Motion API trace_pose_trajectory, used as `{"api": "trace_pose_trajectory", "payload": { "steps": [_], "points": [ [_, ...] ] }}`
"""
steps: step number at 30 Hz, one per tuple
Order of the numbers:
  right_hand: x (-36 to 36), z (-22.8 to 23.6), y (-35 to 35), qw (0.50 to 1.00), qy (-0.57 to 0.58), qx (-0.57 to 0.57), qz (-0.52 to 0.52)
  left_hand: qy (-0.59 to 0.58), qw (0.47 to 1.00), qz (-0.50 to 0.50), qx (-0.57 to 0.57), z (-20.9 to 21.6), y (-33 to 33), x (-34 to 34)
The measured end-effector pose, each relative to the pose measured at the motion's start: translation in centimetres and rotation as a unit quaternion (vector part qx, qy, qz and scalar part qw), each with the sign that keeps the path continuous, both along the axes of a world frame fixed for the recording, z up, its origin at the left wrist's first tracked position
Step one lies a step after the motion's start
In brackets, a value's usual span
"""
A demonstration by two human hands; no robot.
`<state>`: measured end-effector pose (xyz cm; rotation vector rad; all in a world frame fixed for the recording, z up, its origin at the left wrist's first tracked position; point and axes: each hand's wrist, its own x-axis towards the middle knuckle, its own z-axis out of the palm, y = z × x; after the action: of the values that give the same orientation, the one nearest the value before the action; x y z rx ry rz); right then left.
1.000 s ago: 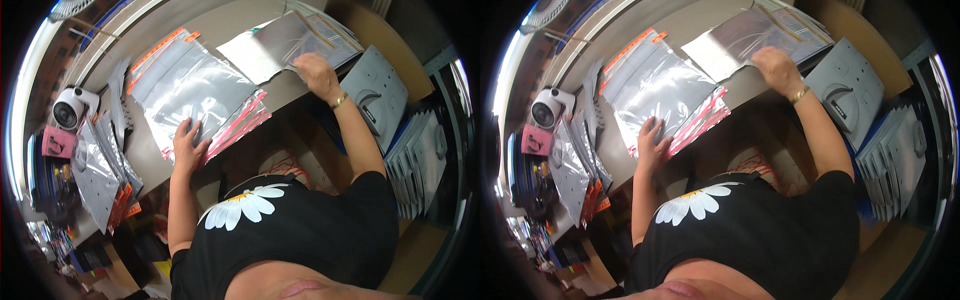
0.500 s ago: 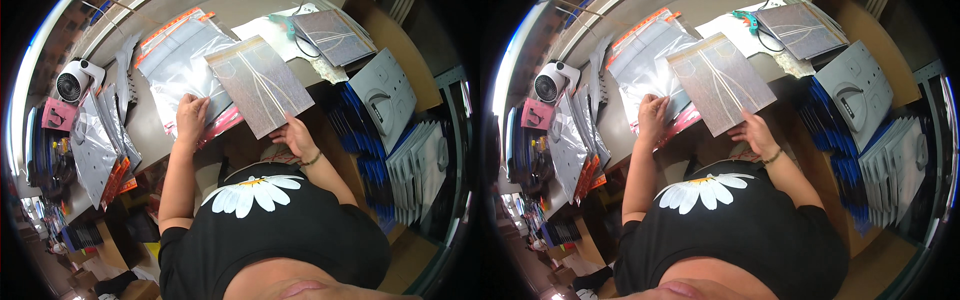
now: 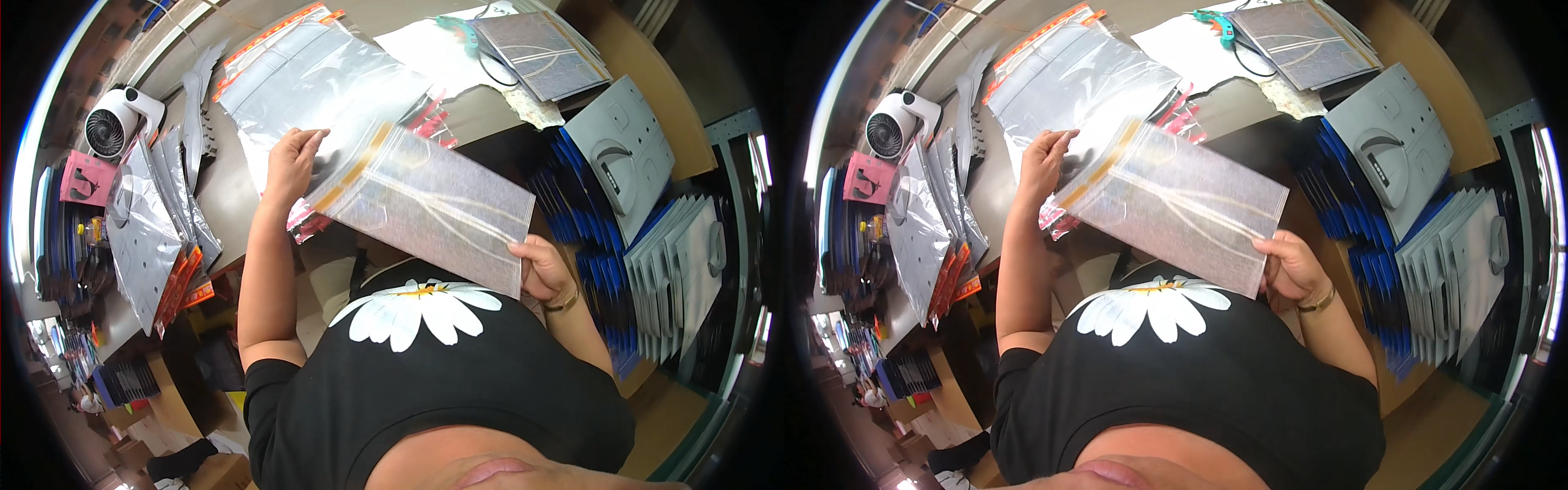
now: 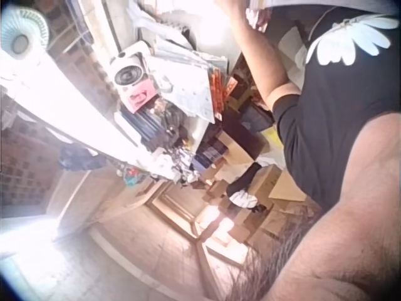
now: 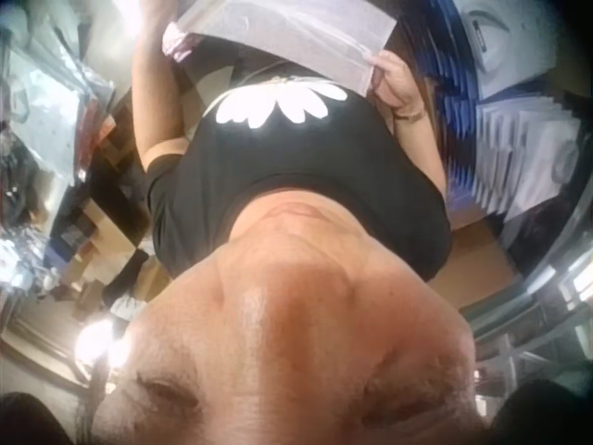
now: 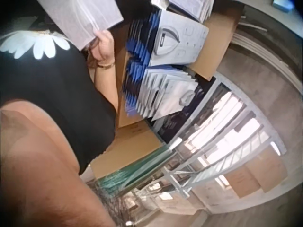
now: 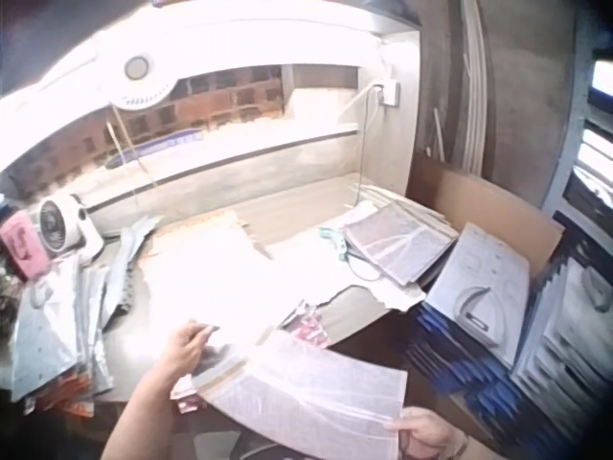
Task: The person repeatedly picks up gray rectangular panels and places them into clear plastic bags on a cluttered workbench. The person then stacks the packaged items and places them into a cardboard box. The person also handles blue rectangular items in a similar manner.
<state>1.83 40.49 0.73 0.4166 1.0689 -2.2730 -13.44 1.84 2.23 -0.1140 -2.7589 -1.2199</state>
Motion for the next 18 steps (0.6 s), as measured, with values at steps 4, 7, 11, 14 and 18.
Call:
{"api": "trace_pose_trajectory", "payload": {
  "steps": [4, 7, 11, 14, 18],
  "points": [
    [-1.6, 1.6, -1.0, 0.989, 0.124, 0.081, -0.028, 0.081, 0.993, -0.057, -0.068, 1.4, 0.5, 0.9],
    [-2.0, 2.1, -1.6, 0.966, 0.133, 0.219, 0.035, 0.182, 0.968, -0.058, -0.163, 1.9, 0.7, 1.1],
    [-4.2, 1.0, -5.3, 0.942, 0.204, 0.246, 0.102, 0.304, 0.918, -0.035, -0.253, 1.5, 1.3, 1.7],
    [-8.6, 1.8, -10.7, 0.980, 0.172, 0.052, 0.091, 0.327, 0.916, -0.034, -0.230, 0.0, 1.4, 2.6],
    [-11.9, -0.4, -13.4, 0.984, 0.126, 0.034, 0.123, 0.306, 0.935, -0.021, -0.180, -1.6, 1.7, 3.7]
  ]
}}
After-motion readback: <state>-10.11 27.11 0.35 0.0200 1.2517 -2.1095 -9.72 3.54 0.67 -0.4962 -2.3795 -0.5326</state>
